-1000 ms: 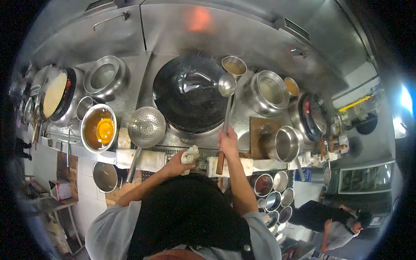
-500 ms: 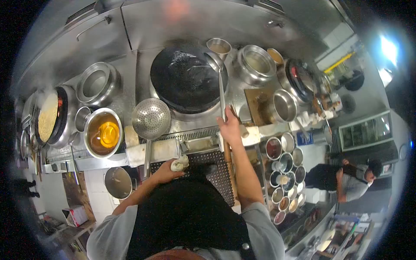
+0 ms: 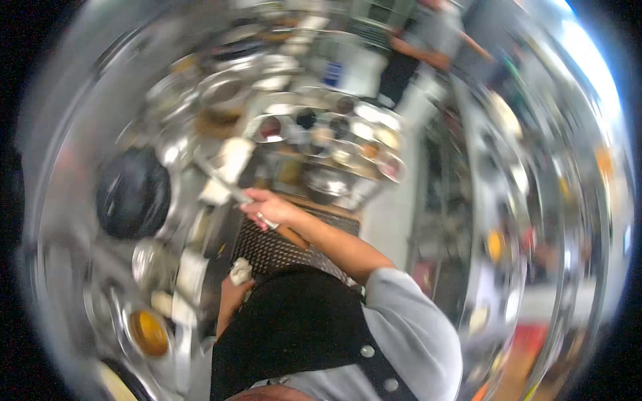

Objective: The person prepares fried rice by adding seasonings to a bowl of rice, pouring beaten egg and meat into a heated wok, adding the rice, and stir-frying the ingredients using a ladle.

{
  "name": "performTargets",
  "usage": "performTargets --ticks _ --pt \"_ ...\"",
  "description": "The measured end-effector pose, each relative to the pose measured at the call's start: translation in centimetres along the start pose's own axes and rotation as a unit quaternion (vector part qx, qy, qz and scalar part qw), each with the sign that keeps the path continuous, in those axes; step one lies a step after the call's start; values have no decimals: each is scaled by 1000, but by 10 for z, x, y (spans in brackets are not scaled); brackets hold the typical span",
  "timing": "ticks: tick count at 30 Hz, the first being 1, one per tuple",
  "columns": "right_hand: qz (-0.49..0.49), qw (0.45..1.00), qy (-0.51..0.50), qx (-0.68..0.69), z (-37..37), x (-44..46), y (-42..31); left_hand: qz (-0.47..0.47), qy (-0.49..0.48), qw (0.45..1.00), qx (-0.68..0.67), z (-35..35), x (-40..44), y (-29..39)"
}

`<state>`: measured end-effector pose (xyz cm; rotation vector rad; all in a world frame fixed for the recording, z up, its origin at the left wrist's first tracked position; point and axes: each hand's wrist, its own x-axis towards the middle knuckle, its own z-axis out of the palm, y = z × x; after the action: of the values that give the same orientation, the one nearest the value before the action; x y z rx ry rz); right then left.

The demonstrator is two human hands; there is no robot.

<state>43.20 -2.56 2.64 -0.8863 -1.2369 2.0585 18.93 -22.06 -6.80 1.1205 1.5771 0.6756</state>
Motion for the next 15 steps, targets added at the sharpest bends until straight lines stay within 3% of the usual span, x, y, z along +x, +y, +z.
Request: performTargets --ticks 3,5,6,10,13,15 --pt "-35 994 61 -89 -61 -141 14 17 -72 993 90 67 12 -16" --pt "-46 992 116 17 -99 -239 35 -162 -18 975 153 118 31 -47" --pt "-58 984 149 80 -110 -292 45 -159 -35 967 195 135 38 -73" --pt "-127 905 361 186 -137 -474 78 -14 -212 857 470 200 65 -187" --pt "-168 812 523 195 -134 -592 92 50 -309 753 579 244 66 -206" --pt "-134 742 646 116 -137 -647 112 88 -349 696 622 267 67 -203"
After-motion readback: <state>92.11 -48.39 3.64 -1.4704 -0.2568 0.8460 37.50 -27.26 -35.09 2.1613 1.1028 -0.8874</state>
